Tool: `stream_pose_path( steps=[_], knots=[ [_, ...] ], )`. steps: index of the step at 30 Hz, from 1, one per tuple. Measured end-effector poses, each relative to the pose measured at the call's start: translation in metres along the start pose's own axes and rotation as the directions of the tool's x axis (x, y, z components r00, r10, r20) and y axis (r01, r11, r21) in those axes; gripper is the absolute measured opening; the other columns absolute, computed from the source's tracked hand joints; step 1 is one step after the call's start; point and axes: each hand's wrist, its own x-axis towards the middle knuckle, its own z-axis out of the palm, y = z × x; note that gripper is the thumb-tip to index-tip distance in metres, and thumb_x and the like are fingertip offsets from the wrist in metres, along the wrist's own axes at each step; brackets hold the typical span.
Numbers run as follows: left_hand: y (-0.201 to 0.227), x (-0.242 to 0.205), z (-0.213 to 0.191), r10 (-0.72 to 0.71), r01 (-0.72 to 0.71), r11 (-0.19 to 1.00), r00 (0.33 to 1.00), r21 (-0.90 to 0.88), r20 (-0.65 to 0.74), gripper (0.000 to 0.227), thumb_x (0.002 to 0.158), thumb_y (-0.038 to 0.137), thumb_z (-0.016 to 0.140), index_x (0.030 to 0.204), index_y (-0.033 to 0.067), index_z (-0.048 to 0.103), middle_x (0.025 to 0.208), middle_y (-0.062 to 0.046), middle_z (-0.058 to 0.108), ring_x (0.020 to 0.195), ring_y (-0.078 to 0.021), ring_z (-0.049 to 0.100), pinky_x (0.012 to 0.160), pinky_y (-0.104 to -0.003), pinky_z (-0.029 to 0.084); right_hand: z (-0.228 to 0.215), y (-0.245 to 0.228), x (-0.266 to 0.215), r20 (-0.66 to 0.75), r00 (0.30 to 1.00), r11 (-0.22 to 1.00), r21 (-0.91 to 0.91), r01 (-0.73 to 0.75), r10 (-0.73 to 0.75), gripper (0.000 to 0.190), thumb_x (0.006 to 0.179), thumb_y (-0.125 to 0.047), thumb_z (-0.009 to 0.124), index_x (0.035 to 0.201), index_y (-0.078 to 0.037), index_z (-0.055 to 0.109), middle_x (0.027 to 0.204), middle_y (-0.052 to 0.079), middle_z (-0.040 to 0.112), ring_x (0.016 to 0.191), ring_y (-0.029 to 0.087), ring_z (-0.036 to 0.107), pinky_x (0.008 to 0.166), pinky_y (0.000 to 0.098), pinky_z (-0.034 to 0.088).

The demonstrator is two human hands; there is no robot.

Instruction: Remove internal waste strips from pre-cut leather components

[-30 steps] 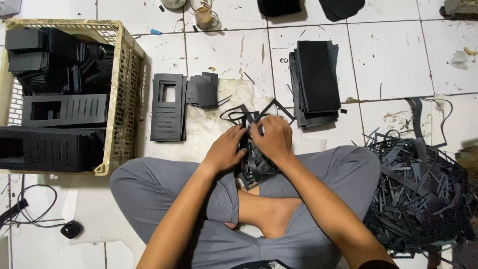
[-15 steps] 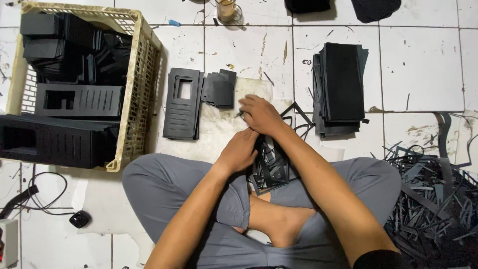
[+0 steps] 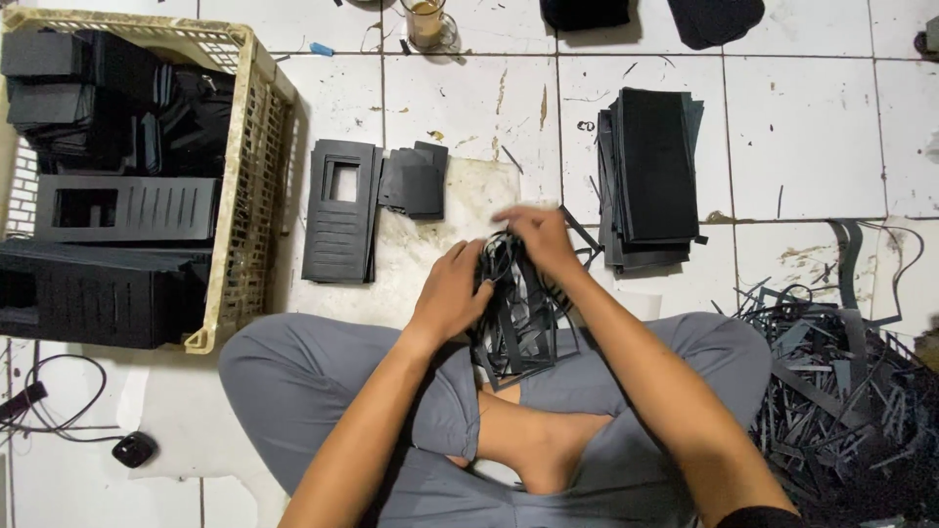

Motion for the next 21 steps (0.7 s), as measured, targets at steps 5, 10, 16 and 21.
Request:
stream_pose_path(
  steps=[5,10,16,21],
  knots=[
    [0.001,0.001,0.000,0.031,-0.047,0.982,0.995,0.184,0.090,0.058,0.096,0.029,0.052,0.146,-0.0002,0.050,0.150,-0.022,0.052,0.146,-0.0379,0.039,0.120,-0.049,0.031,-0.018,0.027,0.049,-0.283,0.955,0.957,-0.241,-0.163,0.091,0.018,0.086,-0.022,0.072,0.101,-0.018,0.080,0.089,0.003,0.075,0.090,0.021,0.072,0.081,0.0349,0.056],
    [0.006,0.005,-0.006,0.001,-0.012,0.991,0.997,0.131,0.082,0.061,0.094,0.026,0.054,0.148,-0.0008,0.046,0.149,-0.023,0.053,0.144,-0.0373,0.042,0.120,-0.048,0.032,-0.012,0.027,0.073,-0.256,0.959,0.823,-0.515,-0.241,0.121,0.027,0.087,-0.032,0.077,0.109,-0.017,0.077,0.091,0.002,0.065,0.095,0.026,0.069,0.083,0.0410,0.057],
    [0.015,0.006,-0.013,-0.134,0.138,0.987,0.989,-0.083,0.056,0.076,0.091,0.018,0.056,0.159,-0.0018,0.027,0.142,-0.035,0.051,0.139,-0.0488,0.045,0.118,-0.055,0.033,-0.009,0.028,0.068,-0.314,0.939,0.822,-0.492,-0.286,0.139,0.011,0.094,-0.028,0.068,0.098,-0.021,0.076,0.091,0.000,0.066,0.096,0.027,0.068,0.081,0.0431,0.057],
    [0.007,0.006,-0.006,-0.127,0.128,0.987,0.992,-0.101,0.018,0.075,0.093,0.019,0.056,0.160,0.0032,0.027,0.141,-0.033,0.052,0.137,-0.0477,0.047,0.115,-0.054,0.035,-0.007,0.059,0.042,-0.098,0.977,0.722,-0.688,0.073,-0.192,0.013,0.102,-0.019,0.057,0.097,-0.008,0.063,0.095,0.011,0.059,0.100,0.035,0.062,0.085,0.0498,0.049]
  ],
)
